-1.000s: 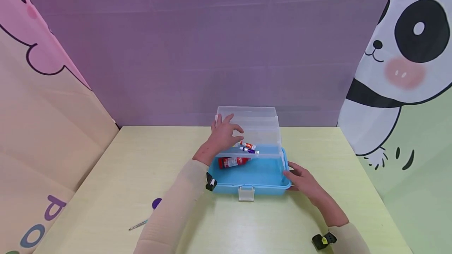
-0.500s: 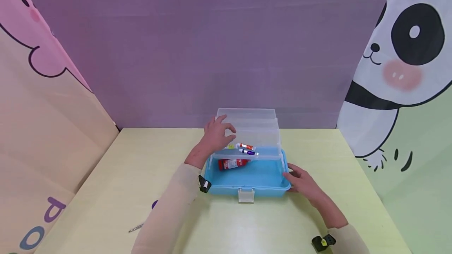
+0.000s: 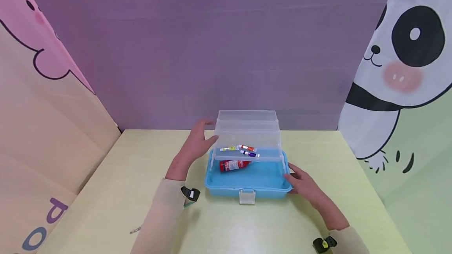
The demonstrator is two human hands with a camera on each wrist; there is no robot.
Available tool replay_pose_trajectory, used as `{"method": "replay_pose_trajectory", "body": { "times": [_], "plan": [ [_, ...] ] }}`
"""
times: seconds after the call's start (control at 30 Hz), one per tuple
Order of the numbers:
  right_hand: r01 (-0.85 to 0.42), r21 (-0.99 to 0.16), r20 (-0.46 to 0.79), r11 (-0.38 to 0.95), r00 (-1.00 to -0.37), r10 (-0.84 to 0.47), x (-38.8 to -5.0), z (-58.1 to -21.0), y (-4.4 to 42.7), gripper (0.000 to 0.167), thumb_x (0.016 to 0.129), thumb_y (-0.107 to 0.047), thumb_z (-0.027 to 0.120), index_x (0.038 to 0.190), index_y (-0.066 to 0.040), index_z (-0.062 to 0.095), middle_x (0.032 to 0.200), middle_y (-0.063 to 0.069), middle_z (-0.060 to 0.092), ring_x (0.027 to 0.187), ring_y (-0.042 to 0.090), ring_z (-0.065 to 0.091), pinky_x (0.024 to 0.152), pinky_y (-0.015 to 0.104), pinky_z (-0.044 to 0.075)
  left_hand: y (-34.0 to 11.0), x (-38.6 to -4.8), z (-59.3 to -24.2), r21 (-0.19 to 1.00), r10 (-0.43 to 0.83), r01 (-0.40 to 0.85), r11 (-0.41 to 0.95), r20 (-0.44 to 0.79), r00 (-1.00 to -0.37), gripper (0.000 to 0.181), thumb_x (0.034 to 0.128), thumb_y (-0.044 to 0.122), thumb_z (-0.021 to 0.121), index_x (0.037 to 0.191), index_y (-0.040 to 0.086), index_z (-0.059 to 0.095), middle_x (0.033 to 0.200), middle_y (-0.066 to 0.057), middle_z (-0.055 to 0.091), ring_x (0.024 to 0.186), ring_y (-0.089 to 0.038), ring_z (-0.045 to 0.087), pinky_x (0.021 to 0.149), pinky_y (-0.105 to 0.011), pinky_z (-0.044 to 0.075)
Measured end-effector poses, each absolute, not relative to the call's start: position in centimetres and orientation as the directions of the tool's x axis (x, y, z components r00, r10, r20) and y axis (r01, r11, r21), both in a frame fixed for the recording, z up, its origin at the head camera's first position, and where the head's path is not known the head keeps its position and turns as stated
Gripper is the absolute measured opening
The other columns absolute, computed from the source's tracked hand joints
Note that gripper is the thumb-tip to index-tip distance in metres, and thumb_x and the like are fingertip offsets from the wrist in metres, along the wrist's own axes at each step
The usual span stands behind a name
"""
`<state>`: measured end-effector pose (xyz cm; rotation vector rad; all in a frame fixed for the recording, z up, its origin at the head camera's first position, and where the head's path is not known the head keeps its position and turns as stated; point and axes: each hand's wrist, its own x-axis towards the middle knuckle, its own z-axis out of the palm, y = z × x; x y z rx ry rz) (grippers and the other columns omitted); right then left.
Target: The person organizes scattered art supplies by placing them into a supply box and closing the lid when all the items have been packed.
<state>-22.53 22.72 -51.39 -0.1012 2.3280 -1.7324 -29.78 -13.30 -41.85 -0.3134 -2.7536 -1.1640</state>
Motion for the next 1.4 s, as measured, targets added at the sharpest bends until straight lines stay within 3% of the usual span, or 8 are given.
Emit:
{"method": "replay_pose_trajectory", "body": {
  "times": [0.2, 0.37, 0.63, 0.83, 1.0, 1.4],
  "plan": [
    [0.092, -0.949, -0.158, 0.303, -0.966, -0.202, -22.2, -51.2, 22.7, 0.062, 0.101, -0.021, 0.054, 0.154, -0.006, 0.024, 0.134, 0.032, 0.046, 0.110, 0.041, 0.058, 0.078, 0.045, 0.056, -15.1, -28.5, -43.4, 0.749, 0.091, 0.168, 0.641, 0.144, -0.985, 0.077, 0.0950, 0.025, 0.063, 0.154, 0.012, 0.015, 0.156, -0.013, 0.023, 0.141, -0.034, 0.026, 0.106, -0.054, 0.033],
    [0.093, -0.948, -0.159, 0.303, -0.967, -0.201, -22.0, -51.2, 22.7, 0.063, 0.100, -0.022, 0.055, 0.153, -0.006, 0.025, 0.135, 0.032, 0.046, 0.110, 0.041, 0.058, 0.078, 0.045, 0.056, -16.1, -27.3, -44.4, 0.772, 0.087, 0.138, 0.620, 0.107, -0.990, 0.081, 0.0948, 0.025, 0.064, 0.155, 0.014, 0.011, 0.156, -0.014, 0.023, 0.139, -0.038, 0.029, 0.101, -0.055, 0.039],
    [0.084, -0.956, -0.151, 0.282, -0.963, -0.224, -22.1, -51.5, 23.0, 0.063, 0.100, -0.025, 0.055, 0.153, -0.005, 0.026, 0.136, 0.032, 0.045, 0.112, 0.041, 0.057, 0.079, 0.045, 0.056, -18.3, -24.5, -44.9, 0.746, 0.105, 0.104, 0.658, 0.046, -0.993, 0.065, 0.0961, 0.027, 0.062, 0.150, 0.014, 0.028, 0.150, -0.015, 0.035, 0.132, -0.040, 0.038, 0.099, -0.056, 0.041],
    [0.075, -0.957, -0.145, 0.279, -0.961, -0.237, -22.1, -51.4, 23.1, 0.065, 0.100, -0.026, 0.057, 0.153, -0.004, 0.025, 0.137, 0.033, 0.043, 0.113, 0.043, 0.057, 0.079, 0.047, 0.055, -20.2, -22.4, -44.7, 0.706, 0.140, 0.132, 0.696, 0.046, -0.989, 0.049, 0.0978, 0.025, 0.059, 0.142, 0.009, 0.045, 0.143, -0.014, 0.045, 0.129, -0.038, 0.042, 0.099, -0.055, 0.041],
    [0.069, -0.954, -0.142, 0.291, -0.961, -0.237, -22.1, -51.5, 23.2, 0.066, 0.099, -0.027, 0.057, 0.153, -0.003, 0.026, 0.137, 0.033, 0.043, 0.113, 0.043, 0.057, 0.079, 0.046, 0.055, -21.3, -20.9, -44.8, 0.682, 0.150, 0.110, 0.723, 0.000, -0.989, 0.038, 0.0982, 0.027, 0.059, 0.133, 0.011, 0.056, 0.135, -0.011, 0.053, 0.125, -0.037, 0.046, 0.097, -0.054, 0.043],
    [0.078, -0.955, -0.150, 0.284, -0.959, -0.240, -22.4, -51.7, 23.3, 0.067, 0.099, -0.028, 0.058, 0.153, -0.004, 0.026, 0.137, 0.033, 0.043, 0.113, 0.042, 0.057, 0.079, 0.045, 0.055, -25.1, -16.8, -44.8, 0.638, 0.154, 0.056, 0.768, -0.098, -0.983, 0.038, 0.0967, 0.028, 0.060, 0.127, 0.005, 0.059, 0.129, -0.013, 0.057, 0.122, -0.042, 0.047, 0.095, -0.054, 0.042]
  ]
}}
